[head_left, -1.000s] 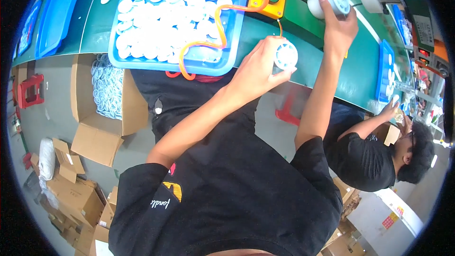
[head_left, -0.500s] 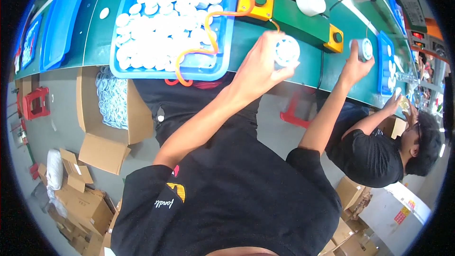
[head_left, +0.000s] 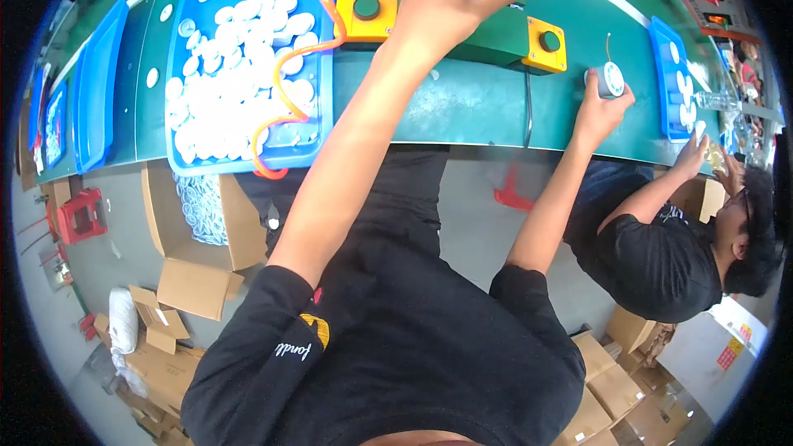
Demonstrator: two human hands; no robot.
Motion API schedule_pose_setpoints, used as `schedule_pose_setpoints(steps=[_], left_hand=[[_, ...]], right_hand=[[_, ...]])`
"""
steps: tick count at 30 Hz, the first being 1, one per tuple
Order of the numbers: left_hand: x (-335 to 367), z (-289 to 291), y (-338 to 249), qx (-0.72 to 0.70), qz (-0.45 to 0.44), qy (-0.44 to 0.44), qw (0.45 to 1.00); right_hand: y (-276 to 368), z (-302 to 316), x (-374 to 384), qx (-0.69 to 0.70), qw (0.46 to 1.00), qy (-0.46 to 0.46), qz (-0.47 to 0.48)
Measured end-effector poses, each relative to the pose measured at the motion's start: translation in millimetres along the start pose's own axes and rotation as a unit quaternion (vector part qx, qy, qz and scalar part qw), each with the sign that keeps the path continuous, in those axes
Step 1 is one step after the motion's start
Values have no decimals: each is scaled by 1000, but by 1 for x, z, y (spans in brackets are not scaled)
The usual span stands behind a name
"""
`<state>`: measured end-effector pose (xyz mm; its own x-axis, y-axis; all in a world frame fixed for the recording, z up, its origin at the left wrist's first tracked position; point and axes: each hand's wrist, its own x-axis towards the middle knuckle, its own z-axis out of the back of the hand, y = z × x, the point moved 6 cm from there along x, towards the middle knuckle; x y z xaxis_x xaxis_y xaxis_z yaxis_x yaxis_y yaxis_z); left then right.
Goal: The person assembles internal circuit board components into plastic housings using a pneumatic press machine.
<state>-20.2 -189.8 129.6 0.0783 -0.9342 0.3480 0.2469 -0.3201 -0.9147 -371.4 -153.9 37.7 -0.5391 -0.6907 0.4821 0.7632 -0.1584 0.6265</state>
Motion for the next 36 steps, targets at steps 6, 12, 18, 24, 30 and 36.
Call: schedule_pose_setpoints(steps=[6,12,18,24,30,36], left_hand=[[2,-2,-2,48,24,-23,998],[0,-5,-2,36,2,-46,998],[-77,15,5,150,-8,-89,985],[-106,54,5,347,15,64,936],[-111,74,13,382,58,56,921],[-93,32,17,458,-52,-2,888]], right_hand=[[18,6,-7,-82,988,-110,70],[38,28,-13,-52,974,-202,88],[95,19,-62,31,950,-86,300],[125,-13,-71,74,967,24,244],[137,-26,-83,-7,947,42,317],[128,-14,-57,-23,938,-1,347]])
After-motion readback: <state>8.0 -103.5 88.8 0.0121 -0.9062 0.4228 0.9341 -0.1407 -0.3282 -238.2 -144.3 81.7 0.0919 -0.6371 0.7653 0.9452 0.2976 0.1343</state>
